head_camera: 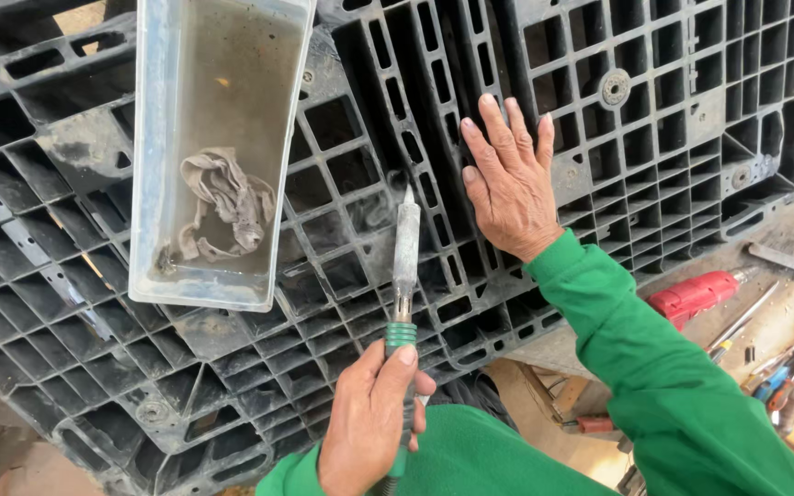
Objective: The person uses a specialized heating tool to melt and smooth out debris or plastic residue from the crevices of a large black plastic pallet, occasionally dipping the tool into a container of water.
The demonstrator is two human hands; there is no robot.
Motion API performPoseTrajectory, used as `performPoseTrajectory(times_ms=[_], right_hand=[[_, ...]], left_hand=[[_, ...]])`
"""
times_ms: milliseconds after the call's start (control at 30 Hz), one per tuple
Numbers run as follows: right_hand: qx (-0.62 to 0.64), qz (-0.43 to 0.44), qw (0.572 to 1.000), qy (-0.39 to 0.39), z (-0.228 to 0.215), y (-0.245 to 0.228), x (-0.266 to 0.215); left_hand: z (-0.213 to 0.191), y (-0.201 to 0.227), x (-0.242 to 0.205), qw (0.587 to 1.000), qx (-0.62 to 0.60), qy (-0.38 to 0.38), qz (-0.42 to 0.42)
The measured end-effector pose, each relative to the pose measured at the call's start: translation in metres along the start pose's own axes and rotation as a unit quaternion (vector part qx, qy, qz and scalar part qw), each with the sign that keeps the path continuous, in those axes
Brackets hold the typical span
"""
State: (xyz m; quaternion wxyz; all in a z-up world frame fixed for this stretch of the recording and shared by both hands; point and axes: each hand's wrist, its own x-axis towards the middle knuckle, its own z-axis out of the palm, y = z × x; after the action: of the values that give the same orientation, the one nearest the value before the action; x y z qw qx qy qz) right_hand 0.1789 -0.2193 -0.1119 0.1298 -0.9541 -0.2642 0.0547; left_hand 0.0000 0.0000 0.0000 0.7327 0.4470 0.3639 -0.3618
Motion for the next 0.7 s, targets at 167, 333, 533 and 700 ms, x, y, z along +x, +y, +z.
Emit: performPoseTrajectory(times_ms=[167, 333, 533, 700], right_hand=[[0.034, -0.007, 0.999, 0.005, -0.002, 0.001, 0.001], [0.049, -0.048, 0.998, 0.013, -0.005, 0.003, -0.001], [0.038, -0.062, 0.997, 0.007, -0.006, 0.003, 0.000], [0.046, -0.061, 0.997, 0.019, -0.006, 0.004, 0.002]], left_hand=[[0.019, 0.005, -0.006, 1.000, 0.003, 0.008, 0.026], [0.024, 0.012, -0.007, 1.000, -0.019, 0.019, -0.004], [0.031, 0.019, -0.006, 0.996, -0.079, 0.025, -0.021], [0.039, 0.028, -0.011, 0.995, -0.097, 0.023, -0.008]])
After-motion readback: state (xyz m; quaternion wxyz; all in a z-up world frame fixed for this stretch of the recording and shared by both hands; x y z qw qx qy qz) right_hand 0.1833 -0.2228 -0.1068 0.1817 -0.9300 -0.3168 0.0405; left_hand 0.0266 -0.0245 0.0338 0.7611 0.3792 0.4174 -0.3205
